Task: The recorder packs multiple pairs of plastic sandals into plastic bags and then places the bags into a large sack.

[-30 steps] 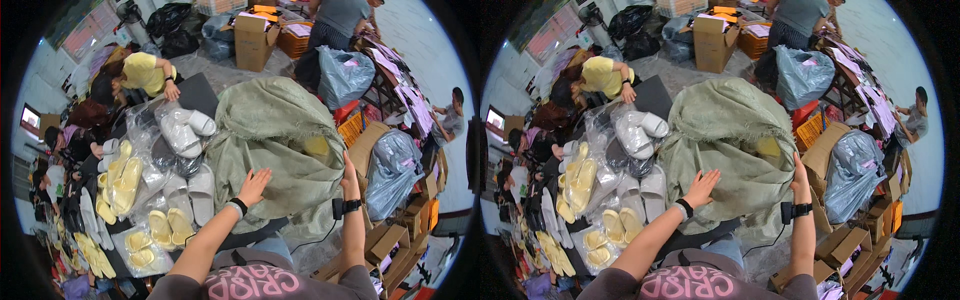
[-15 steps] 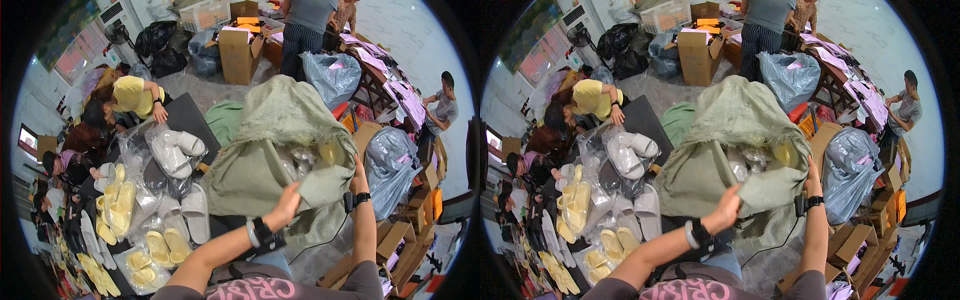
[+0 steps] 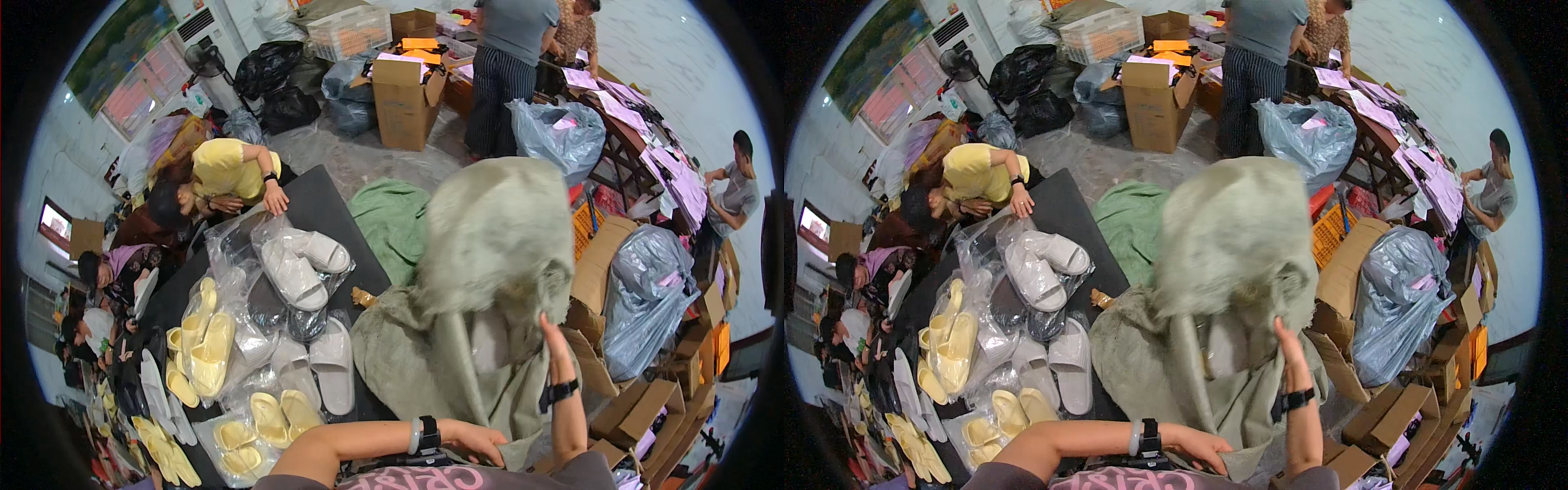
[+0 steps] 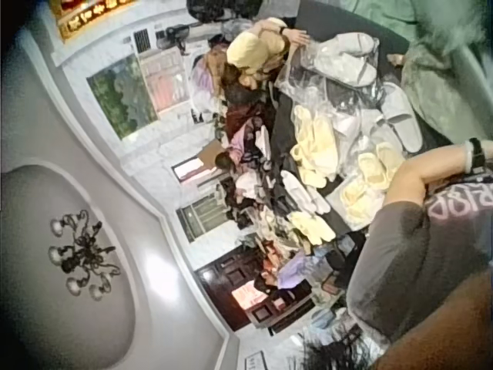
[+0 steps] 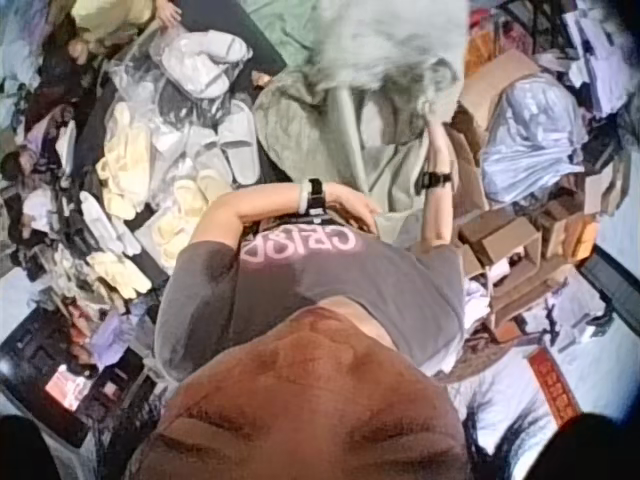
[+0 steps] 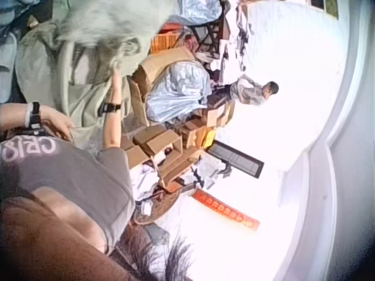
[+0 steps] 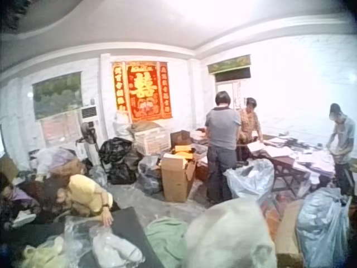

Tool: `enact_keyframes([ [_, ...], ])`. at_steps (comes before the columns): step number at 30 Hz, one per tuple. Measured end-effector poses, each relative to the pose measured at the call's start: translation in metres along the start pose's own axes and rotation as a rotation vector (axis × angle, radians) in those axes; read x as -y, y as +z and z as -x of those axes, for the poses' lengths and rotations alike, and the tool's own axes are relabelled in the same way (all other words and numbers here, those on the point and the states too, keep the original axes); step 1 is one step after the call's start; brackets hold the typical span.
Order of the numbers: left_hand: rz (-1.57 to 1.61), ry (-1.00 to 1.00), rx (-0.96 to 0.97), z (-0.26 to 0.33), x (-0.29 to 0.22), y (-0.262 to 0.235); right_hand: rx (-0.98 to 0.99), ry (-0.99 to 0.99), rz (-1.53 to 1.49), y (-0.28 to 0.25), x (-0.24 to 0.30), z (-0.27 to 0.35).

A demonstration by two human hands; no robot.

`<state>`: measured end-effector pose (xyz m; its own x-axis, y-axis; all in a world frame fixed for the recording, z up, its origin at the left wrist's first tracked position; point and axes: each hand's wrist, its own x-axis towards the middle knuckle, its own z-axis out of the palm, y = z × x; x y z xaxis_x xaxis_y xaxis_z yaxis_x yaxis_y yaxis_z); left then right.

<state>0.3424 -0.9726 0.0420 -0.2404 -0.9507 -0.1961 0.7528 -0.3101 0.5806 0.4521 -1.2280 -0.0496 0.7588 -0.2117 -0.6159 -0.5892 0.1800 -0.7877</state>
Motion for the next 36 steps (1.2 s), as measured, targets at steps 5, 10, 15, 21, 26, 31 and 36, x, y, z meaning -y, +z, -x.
enact_keyframes([
  [5, 0.089, -0.055, -0.204, -0.004, 0.029, -0.053, 0.204, 0.095, 0.286, 0.094, -0.006, 0.066],
  [10, -1.071, 0.067, -0.544, 0.043, 0.028, -0.087, 0.308, -0.112, 0.222, 0.127, -0.044, -0.016],
  [15, -0.816, 0.308, -1.288, 0.145, -0.025, -0.103, 0.377, -0.168, 0.257, 0.157, -0.046, -0.028],
  [21, -1.551, 0.087, -1.907, 0.202, -0.079, -0.158, 0.403, -0.162, 0.202, 0.139, -0.034, -0.005],
  [26, -1.368, -0.243, -1.928, 0.193, -0.098, -0.198, 0.339, 0.103, 0.004, 0.09, 0.024, 0.04],
  [31, -1.103, -0.07, -1.876, 0.233, -0.072, -0.274, 0.324, -0.006, 0.194, 0.071, 0.028, 0.026],
  [36, -0.838, 0.71, -1.98, 0.289, -0.099, -0.286, 0.396, -0.213, 0.785, 0.066, 0.076, 0.003],
])
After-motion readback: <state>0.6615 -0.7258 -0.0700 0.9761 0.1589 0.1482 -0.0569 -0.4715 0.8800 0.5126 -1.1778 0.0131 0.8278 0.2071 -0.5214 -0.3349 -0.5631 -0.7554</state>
